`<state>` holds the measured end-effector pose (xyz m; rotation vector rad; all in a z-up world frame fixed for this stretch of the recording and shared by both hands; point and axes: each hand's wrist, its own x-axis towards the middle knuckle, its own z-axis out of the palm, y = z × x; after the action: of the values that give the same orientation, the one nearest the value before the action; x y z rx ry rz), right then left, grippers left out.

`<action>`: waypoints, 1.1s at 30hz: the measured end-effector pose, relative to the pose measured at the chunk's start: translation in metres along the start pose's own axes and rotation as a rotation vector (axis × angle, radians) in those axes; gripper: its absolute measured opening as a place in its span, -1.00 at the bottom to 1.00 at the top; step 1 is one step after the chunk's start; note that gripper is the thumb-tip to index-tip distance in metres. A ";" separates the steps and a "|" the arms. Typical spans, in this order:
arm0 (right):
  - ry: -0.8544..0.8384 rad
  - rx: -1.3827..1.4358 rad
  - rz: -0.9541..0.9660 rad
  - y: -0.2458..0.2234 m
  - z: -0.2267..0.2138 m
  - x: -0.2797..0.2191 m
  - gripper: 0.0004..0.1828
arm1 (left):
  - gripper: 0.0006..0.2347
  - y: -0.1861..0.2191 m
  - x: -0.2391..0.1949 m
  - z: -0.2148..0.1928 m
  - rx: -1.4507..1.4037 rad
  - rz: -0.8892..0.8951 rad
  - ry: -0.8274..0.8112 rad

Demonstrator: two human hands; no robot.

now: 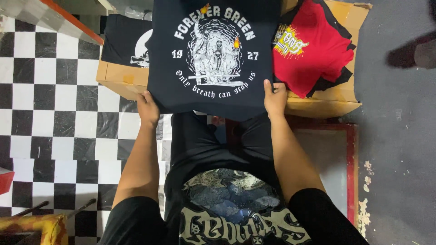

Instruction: The person prepares and positions t-shirts on a heat press by unfolding and smoothing the fabric.

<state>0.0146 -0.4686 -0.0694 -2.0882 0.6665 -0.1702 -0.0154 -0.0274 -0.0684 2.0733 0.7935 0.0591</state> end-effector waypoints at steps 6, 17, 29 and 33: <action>-0.018 -0.009 -0.004 0.010 -0.001 0.008 -0.50 | -0.55 -0.006 -0.002 -0.001 0.000 -0.015 -0.026; 0.098 -0.191 -0.178 -0.002 0.002 -0.010 -0.46 | -0.73 -0.015 -0.009 -0.007 0.121 0.174 0.147; -0.379 -0.400 -0.988 -0.094 0.042 -0.074 -0.42 | -0.68 0.100 -0.068 0.053 0.426 1.314 -0.195; -0.392 -0.301 -1.030 -0.086 0.038 -0.073 -0.62 | -0.77 0.092 -0.071 0.055 0.298 1.332 -0.201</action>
<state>0.0010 -0.3646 -0.0125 -2.4717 -0.6973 -0.2261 -0.0064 -0.1438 -0.0148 2.4739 -0.8338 0.4644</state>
